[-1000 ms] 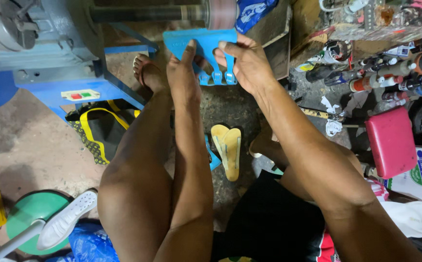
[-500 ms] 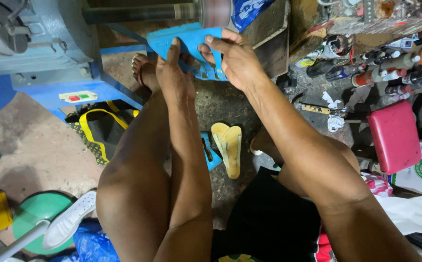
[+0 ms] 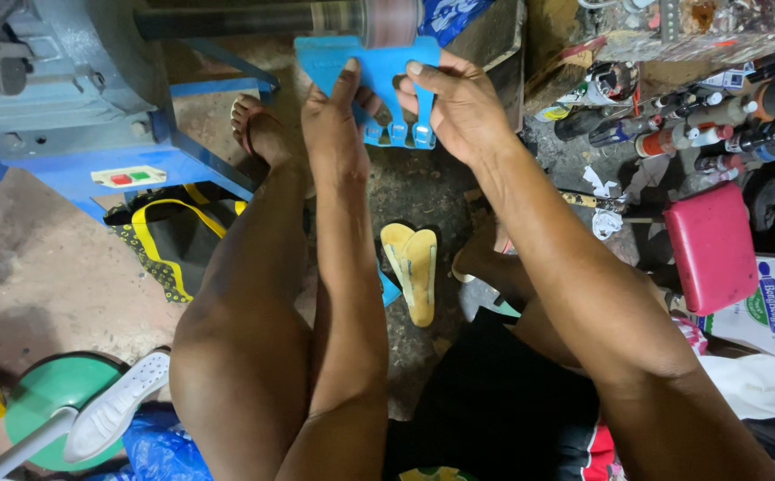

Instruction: The person sits on the floor and uses a bench grinder to smooth the edges of a blue plastic sandal. They hold the sandal with both hands and repeatedly press its edges against the rotating grinding wheel, adjusting the angle to work different areas.

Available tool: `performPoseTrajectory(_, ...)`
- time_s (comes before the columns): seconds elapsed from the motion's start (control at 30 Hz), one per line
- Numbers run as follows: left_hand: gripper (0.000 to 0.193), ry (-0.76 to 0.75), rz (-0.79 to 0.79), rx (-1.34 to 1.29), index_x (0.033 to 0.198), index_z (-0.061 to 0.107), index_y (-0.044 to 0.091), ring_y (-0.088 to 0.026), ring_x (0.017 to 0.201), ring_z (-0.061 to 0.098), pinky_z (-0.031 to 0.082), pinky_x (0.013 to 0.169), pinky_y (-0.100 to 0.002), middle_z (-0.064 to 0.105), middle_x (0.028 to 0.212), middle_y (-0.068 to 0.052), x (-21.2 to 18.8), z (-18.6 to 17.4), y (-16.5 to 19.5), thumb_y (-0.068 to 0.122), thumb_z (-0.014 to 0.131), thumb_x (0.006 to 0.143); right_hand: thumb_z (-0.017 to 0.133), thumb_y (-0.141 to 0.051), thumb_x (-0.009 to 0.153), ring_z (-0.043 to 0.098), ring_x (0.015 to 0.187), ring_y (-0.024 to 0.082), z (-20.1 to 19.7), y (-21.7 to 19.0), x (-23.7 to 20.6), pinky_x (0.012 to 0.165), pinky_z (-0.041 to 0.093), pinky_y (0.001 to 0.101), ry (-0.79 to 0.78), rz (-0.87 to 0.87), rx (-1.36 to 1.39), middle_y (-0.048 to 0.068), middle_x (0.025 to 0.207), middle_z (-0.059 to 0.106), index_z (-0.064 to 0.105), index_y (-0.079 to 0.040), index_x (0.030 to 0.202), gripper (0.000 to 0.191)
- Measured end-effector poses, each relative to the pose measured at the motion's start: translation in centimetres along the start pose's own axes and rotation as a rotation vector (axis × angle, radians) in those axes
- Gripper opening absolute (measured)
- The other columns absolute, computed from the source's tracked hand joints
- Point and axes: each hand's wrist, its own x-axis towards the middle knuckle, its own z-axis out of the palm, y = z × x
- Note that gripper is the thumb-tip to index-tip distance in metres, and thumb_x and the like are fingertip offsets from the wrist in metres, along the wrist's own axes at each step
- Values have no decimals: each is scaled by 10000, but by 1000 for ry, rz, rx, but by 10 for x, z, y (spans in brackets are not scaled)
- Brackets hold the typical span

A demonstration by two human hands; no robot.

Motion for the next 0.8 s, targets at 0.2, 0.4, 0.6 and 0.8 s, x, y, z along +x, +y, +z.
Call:
performPoseTrajectory(0.2,137,-47,-6,-41,1043,682,56,-142,871,696,586,807,-299,728,963,-53,0,2,-8,176,704,982,715,25,938,704,852,185,0,-5,-4,833,643,359,-9,65,-21,89,942,713,706,-14,1028,98)
performPoseTrajectory(0.4,100,-6,28,-53,998,676,59,-96,735,589,500,644,-249,656,861,-20,8,2,-12,149,717,986,737,-5,956,632,779,159,1,-1,4,691,556,316,-14,75,7,72,923,675,689,-20,995,64)
performPoseTrajectory(0.6,108,-34,83,-4,917,670,80,-96,681,562,455,596,-250,653,815,-11,7,9,-8,153,722,978,754,-37,939,631,779,158,-2,-4,7,710,555,330,-4,73,38,67,927,682,690,-43,985,79)
performPoseTrajectory(0.8,130,-23,68,226,946,714,62,-129,795,702,645,807,-316,740,883,-46,-8,23,1,179,675,987,730,-12,954,648,835,165,-9,-13,0,854,614,369,34,75,-8,69,963,695,701,-47,1029,88)
